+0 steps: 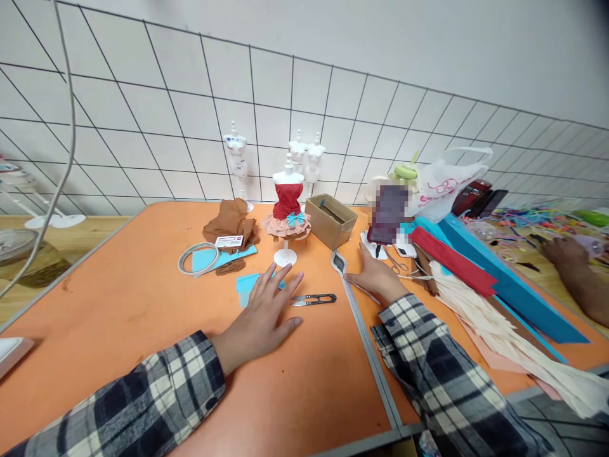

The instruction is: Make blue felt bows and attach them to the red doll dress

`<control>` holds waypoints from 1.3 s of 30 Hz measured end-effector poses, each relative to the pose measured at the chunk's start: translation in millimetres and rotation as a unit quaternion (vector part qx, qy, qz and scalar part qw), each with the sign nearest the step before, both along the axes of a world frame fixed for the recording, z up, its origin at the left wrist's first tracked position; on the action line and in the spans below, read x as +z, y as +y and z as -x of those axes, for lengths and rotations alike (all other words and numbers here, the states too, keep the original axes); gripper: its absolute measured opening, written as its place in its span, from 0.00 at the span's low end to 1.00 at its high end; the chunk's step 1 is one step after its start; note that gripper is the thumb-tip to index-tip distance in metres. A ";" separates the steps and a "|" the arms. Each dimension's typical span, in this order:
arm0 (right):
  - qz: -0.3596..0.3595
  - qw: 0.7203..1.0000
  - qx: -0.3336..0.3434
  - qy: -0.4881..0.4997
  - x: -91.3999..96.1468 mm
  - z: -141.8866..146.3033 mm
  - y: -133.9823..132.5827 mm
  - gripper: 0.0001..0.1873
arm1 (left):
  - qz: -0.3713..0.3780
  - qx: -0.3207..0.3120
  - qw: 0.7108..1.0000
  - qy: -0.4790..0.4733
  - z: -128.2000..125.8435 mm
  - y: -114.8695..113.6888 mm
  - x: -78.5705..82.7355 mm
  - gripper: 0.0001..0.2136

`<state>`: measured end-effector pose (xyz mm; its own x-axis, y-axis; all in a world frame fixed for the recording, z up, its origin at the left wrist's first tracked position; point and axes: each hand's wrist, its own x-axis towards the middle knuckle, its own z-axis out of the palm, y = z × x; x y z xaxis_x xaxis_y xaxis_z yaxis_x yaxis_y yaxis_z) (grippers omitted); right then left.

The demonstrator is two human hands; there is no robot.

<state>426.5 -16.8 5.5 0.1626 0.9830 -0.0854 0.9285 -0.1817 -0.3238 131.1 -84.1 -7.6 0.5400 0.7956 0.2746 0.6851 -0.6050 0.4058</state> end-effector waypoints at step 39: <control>-0.302 0.858 0.415 0.023 -1.2 88.3 -60.1 0.25 | 0.251 0.031 0.907 -0.337 5.9 19.3 4.3 0.16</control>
